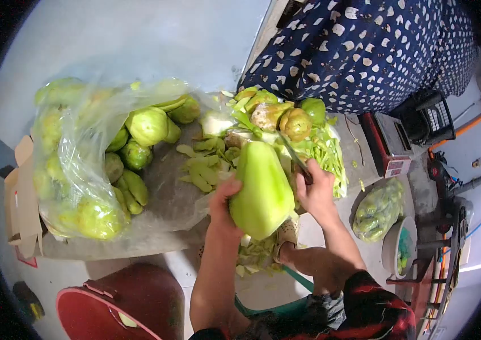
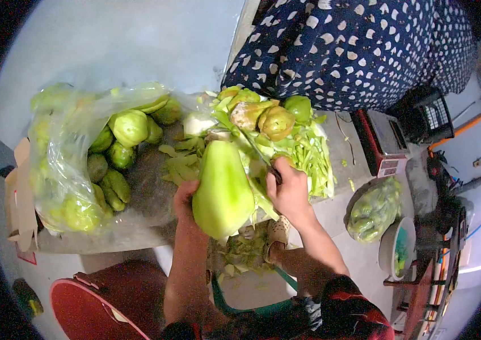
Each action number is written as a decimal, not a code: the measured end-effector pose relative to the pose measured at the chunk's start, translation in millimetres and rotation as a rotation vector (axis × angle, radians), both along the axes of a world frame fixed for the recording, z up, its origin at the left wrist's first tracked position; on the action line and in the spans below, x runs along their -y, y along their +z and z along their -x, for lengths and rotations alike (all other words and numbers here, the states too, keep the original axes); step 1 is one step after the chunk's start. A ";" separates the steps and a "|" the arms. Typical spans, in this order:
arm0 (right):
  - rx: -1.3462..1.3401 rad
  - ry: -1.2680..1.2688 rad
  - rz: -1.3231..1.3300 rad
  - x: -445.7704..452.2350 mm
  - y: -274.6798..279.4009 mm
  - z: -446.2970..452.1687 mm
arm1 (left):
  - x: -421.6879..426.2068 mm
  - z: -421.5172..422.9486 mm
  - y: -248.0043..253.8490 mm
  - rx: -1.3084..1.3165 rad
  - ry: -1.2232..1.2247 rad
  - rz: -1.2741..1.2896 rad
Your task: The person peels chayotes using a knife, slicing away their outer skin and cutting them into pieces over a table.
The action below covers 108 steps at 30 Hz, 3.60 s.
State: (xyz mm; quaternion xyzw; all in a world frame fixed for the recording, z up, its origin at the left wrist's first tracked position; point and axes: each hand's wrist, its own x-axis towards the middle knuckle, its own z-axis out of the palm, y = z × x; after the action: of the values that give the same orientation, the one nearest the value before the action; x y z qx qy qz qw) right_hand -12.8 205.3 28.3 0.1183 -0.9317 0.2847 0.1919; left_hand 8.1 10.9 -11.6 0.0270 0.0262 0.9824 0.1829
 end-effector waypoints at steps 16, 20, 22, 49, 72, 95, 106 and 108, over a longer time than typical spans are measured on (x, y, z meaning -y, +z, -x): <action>-0.581 0.556 -0.182 16.4 10.2 -18.6 | -5.7 13.8 -7.8 0.153 0.217 0.097; -0.562 0.545 -0.183 18.0 13.6 -23.0 | -2.1 12.9 -4.4 0.137 0.238 0.167; -0.497 0.461 -0.154 18.1 9.3 -21.6 | -2.6 10.7 -5.0 0.128 0.249 0.108; 0.042 0.039 0.060 3.5 -3.7 -7.7 | -11.6 5.5 -5.9 -0.010 0.005 0.041; -0.558 0.567 -0.197 21.9 7.7 -23.0 | -12.1 17.4 -28.5 0.131 0.273 -0.019; -0.184 0.325 -0.088 4.4 -3.4 -24.1 | 3.8 5.0 -19.9 -0.054 0.177 0.120; -0.308 0.418 -0.064 14.8 19.3 -38.7 | -4.0 8.5 -19.5 0.048 0.156 0.073; -0.200 0.261 -0.124 10.8 6.9 -25.9 | -3.3 5.4 -15.7 -0.154 0.091 -0.016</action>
State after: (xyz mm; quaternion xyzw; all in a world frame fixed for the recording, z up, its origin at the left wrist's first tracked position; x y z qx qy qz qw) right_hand 13.0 194.6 35.2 0.2778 -0.9003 0.2362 0.2376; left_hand 2.7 14.2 -27.3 0.1028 0.0337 0.9849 0.1354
